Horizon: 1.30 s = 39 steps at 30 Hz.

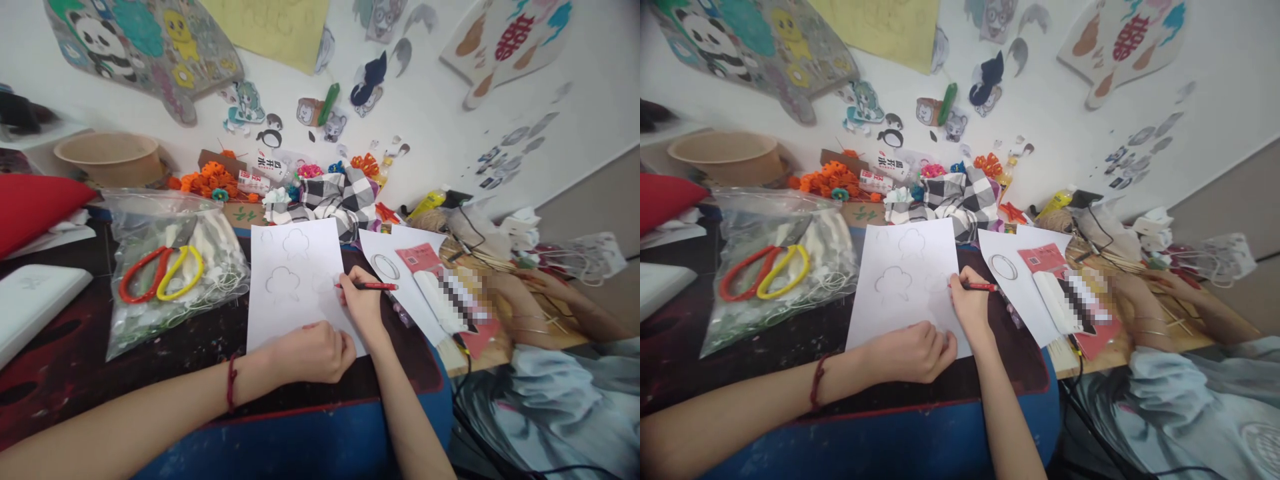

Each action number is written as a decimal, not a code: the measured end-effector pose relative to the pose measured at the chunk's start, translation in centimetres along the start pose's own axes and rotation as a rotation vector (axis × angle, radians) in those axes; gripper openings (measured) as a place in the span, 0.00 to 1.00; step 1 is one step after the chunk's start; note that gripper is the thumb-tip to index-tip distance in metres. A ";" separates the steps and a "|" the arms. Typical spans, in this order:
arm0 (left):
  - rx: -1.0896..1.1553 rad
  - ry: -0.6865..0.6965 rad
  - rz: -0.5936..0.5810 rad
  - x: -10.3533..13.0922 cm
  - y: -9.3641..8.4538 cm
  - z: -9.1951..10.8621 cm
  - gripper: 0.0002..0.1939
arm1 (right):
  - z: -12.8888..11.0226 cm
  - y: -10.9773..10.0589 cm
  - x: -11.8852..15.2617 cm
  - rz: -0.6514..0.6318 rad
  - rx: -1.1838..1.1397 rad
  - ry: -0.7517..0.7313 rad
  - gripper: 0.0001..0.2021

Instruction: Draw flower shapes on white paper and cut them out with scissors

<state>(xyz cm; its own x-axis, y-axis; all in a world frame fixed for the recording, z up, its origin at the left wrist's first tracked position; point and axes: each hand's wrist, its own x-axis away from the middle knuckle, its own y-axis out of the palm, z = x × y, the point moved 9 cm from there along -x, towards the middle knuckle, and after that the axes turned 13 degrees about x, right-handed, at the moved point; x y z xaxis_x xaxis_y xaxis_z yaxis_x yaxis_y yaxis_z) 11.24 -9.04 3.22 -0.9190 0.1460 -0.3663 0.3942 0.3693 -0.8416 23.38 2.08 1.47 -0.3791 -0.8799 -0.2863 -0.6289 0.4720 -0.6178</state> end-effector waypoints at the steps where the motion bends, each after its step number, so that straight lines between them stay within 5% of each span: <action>1: 0.001 -0.002 0.000 0.0 0.0 0.0 0.12 | -0.4 0.0 0.0 -0.006 0.028 -0.025 0.16; 10: 0.000 -0.027 0.003 0.0 0.1 0.0 0.12 | -3.7 0.2 0.6 -0.060 0.192 -0.220 0.15; 29: -0.129 -0.108 -0.127 -0.3 0.1 0.5 0.15 | -3.7 -0.8 1.0 -0.075 0.239 -0.293 0.06; 39: -0.199 -0.129 -0.149 -0.2 0.2 1.1 0.16 | -2.3 -2.3 0.2 0.076 0.214 -0.224 0.08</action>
<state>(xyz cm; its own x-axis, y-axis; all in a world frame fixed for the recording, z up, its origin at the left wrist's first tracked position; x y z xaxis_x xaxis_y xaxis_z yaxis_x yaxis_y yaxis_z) 11.53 -9.97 2.65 -0.9524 -0.0364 -0.3027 0.2331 0.5530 -0.7999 23.18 0.95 4.49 -0.2453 -0.8440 -0.4770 -0.4381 0.5355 -0.7220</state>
